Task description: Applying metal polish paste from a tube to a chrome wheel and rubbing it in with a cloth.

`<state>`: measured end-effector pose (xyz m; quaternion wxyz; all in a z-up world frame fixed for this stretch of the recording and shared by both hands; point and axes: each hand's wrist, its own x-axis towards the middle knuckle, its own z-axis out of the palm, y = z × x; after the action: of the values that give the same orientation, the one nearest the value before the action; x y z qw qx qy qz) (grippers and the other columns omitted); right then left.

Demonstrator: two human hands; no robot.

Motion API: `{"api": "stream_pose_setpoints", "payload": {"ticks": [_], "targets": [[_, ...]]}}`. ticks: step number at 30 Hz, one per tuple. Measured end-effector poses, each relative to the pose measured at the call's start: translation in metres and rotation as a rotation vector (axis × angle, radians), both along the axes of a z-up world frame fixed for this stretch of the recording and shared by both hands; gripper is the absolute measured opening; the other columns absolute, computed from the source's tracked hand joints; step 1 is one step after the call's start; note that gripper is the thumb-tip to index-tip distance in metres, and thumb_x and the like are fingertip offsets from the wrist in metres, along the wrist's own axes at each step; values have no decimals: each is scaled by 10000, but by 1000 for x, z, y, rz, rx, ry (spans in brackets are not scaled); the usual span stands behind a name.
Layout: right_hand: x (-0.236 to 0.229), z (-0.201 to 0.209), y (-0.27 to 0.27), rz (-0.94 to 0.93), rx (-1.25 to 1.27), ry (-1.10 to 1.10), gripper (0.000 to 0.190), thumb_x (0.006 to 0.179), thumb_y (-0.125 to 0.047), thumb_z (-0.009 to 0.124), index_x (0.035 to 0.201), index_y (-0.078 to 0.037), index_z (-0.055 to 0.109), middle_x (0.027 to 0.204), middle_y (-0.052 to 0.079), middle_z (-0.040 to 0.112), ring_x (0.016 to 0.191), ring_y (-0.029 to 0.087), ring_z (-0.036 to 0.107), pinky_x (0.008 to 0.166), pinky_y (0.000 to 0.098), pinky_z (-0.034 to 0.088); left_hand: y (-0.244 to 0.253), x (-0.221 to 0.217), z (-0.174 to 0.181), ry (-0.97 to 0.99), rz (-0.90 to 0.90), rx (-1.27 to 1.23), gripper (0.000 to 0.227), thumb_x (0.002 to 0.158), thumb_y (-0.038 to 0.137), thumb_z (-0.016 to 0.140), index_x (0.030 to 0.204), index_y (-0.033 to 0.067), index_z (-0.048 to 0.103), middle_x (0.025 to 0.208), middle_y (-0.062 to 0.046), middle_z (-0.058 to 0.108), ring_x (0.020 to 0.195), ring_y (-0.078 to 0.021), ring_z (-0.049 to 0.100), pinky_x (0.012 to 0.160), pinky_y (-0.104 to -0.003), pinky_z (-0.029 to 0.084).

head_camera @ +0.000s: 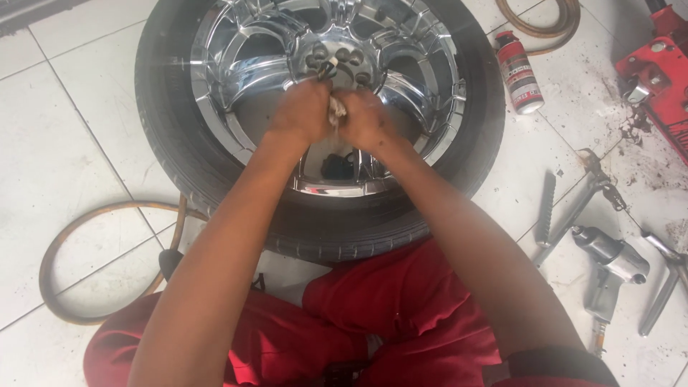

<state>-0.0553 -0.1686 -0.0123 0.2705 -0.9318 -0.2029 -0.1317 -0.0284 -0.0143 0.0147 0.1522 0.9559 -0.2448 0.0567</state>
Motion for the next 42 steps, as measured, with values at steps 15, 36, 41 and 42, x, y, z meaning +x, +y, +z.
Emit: {"api": "stream_pose_setpoints", "payload": {"ticks": [15, 36, 41, 42], "targets": [[5, -11, -13, 24, -58, 55, 454, 834, -189, 767, 1260, -90, 644, 1189, 234, 680, 1181, 418, 595, 1006, 511, 466, 0, 2, 6, 19, -16, -12, 435, 707, 158, 851, 1093, 41, 690, 1161, -240, 653, 1033, -434, 669, 880, -507, 555], [-6, 3, -15, 221, 56, -166, 392, 781, -99, 773, 1150, -32, 657, 1114, 191, 714, 1092, 409, 625, 946, 505, 490, 1, 4, 6, 53, -83, -10, 554, 653, 184, 903, 1125, 2, 676, 1205, -254, 617, 1108, -421, 645, 943, -482, 538], [-15, 6, -6, 113, 56, -148, 390, 780, -132, 787, 1141, -34, 678, 1038, 168, 714, 1022, 373, 639, 929, 494, 485, 2, -4, 14, 56, -71, -54, 630, 584, 235, 938, 1104, 2, 669, 1170, -258, 612, 1086, -425, 629, 911, -494, 523], [-17, 7, -6, 74, 35, -142, 364, 787, -140, 793, 1119, -40, 683, 1014, 163, 708, 1013, 366, 641, 938, 495, 480, 2, -6, 18, 71, -70, -64, 638, 578, 249, 942, 1102, 8, 669, 1157, -249, 621, 1089, -420, 628, 921, -494, 518]]}}
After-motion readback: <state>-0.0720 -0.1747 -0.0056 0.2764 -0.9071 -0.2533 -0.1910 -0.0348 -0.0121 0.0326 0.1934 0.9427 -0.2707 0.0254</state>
